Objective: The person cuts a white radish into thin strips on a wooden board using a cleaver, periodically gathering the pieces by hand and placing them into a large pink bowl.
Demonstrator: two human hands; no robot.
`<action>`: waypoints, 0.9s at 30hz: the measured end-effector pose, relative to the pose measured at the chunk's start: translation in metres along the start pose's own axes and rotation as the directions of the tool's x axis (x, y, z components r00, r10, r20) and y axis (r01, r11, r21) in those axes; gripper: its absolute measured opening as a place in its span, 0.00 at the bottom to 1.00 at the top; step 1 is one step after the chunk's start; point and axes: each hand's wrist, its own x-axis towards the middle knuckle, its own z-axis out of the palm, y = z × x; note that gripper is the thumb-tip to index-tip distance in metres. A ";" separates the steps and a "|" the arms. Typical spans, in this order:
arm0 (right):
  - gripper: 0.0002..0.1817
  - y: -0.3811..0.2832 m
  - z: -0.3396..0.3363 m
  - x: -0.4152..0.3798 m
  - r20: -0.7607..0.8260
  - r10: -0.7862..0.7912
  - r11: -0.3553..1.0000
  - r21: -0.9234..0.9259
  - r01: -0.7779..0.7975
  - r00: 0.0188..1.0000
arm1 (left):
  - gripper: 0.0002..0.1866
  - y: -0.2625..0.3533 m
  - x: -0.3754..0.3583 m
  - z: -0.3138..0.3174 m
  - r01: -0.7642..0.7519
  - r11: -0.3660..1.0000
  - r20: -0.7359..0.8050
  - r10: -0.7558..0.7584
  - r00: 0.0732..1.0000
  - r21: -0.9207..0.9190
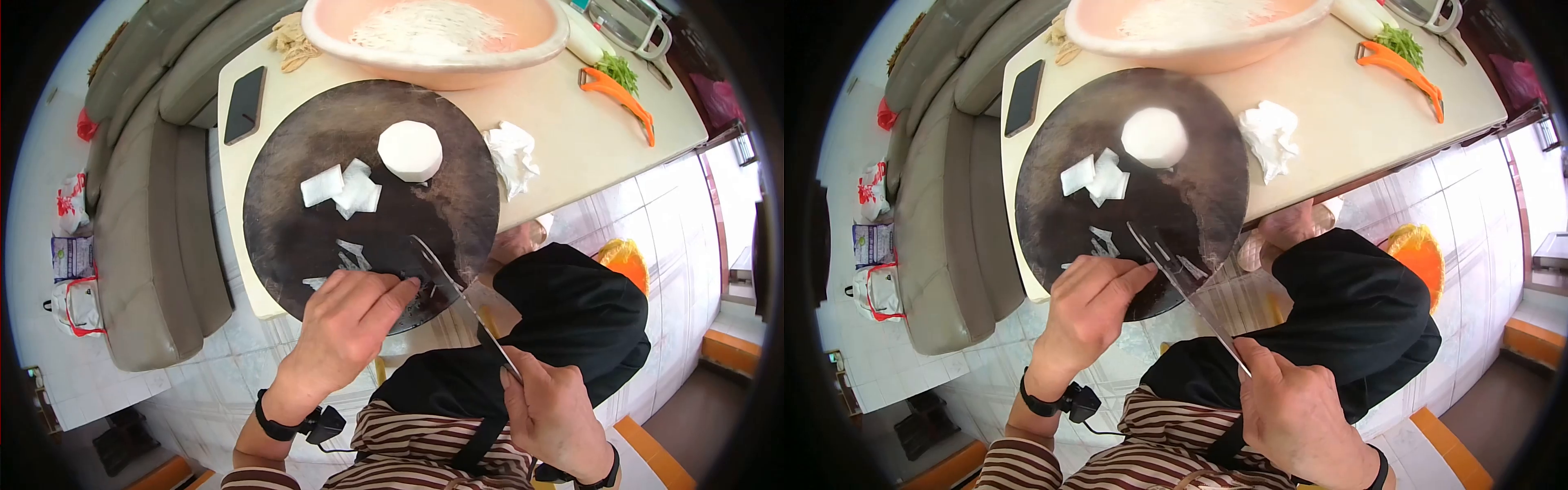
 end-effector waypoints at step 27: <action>0.13 0.000 -0.002 -0.008 0.035 0.045 0.999 0.000 -0.045 0.998 | 0.17 0.013 -0.013 0.040 -0.156 0.988 -0.185 0.151 0.971 -0.016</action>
